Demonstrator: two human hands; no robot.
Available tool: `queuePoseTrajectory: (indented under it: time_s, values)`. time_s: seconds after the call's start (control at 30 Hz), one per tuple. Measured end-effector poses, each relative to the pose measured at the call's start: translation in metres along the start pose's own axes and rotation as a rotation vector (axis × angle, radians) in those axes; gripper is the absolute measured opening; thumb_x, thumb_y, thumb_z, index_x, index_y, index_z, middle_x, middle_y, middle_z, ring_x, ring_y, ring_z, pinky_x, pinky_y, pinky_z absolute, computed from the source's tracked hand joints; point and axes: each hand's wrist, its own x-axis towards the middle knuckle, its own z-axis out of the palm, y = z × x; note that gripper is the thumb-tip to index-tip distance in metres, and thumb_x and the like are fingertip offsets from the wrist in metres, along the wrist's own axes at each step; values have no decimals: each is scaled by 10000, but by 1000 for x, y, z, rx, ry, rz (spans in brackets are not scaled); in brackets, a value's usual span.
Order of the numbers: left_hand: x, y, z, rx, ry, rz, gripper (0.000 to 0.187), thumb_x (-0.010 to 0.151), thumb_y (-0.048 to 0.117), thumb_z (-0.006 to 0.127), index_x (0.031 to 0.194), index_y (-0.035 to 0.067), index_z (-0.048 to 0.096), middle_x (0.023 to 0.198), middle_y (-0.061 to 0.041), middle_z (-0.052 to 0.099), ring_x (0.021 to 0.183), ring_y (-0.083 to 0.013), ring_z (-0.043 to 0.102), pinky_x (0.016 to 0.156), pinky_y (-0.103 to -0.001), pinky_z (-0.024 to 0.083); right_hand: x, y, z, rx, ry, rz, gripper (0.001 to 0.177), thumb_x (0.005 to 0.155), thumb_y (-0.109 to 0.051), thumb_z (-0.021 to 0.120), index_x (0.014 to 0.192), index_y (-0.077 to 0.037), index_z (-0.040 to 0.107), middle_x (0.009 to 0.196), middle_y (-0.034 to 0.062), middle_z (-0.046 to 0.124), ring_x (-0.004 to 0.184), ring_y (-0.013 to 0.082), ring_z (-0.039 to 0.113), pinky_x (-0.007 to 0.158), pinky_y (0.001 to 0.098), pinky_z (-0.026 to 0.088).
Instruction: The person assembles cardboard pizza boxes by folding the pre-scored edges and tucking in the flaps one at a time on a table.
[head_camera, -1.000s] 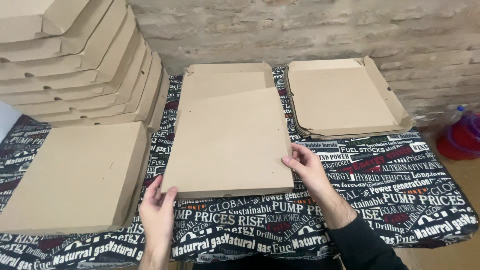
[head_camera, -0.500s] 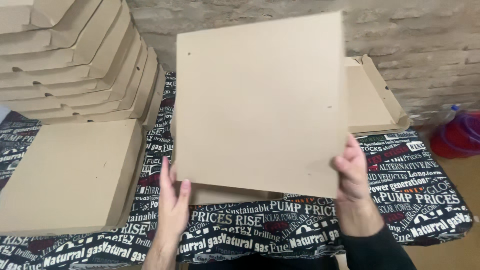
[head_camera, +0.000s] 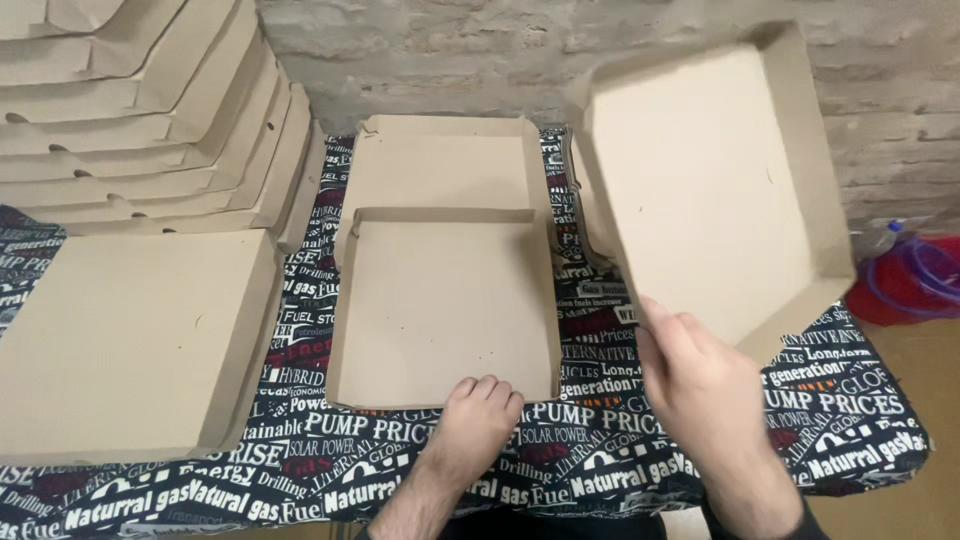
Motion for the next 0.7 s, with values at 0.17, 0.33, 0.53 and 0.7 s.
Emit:
queuePoseTrajectory:
  time_s: [0.17,0.33,0.53,0.7]
  values:
    - [-19,-18,-11,165,78,105,278,933,141,953,1191,148,850,1065,-20,840,997,-189,739,947,-423,595,-15,52,110,-241,-316,104,400,1104,-126,679,1503,-111,709,1037,84,855,597,209,803,455,397,698]
    - [-51,-54,-21,129,96,98,435,865,144,985,1267,137,818,1226,-61,833,1183,-251,742,1130,-542,556,-24,38,141,-43,-211,-53,646,1053,-415,723,1605,-99,612,1597,175,659,1413,328,658,1190,592,557]
    - [-71,-104,-16,88,294,-8,417,783,115,1003,1174,160,865,1251,-50,853,1223,-282,753,1218,-640,490,6,-35,138,484,-456,-465,481,1117,-276,665,1567,-106,643,1656,209,606,1409,358,693,1122,560,618]
    - [-62,-92,-25,71,267,-236,309,926,112,767,1223,174,825,1371,-42,790,1378,-271,667,1351,-656,344,4,-67,178,513,-430,-473,282,1138,-303,676,1293,-100,795,1265,107,783,1058,276,788,968,487,665]
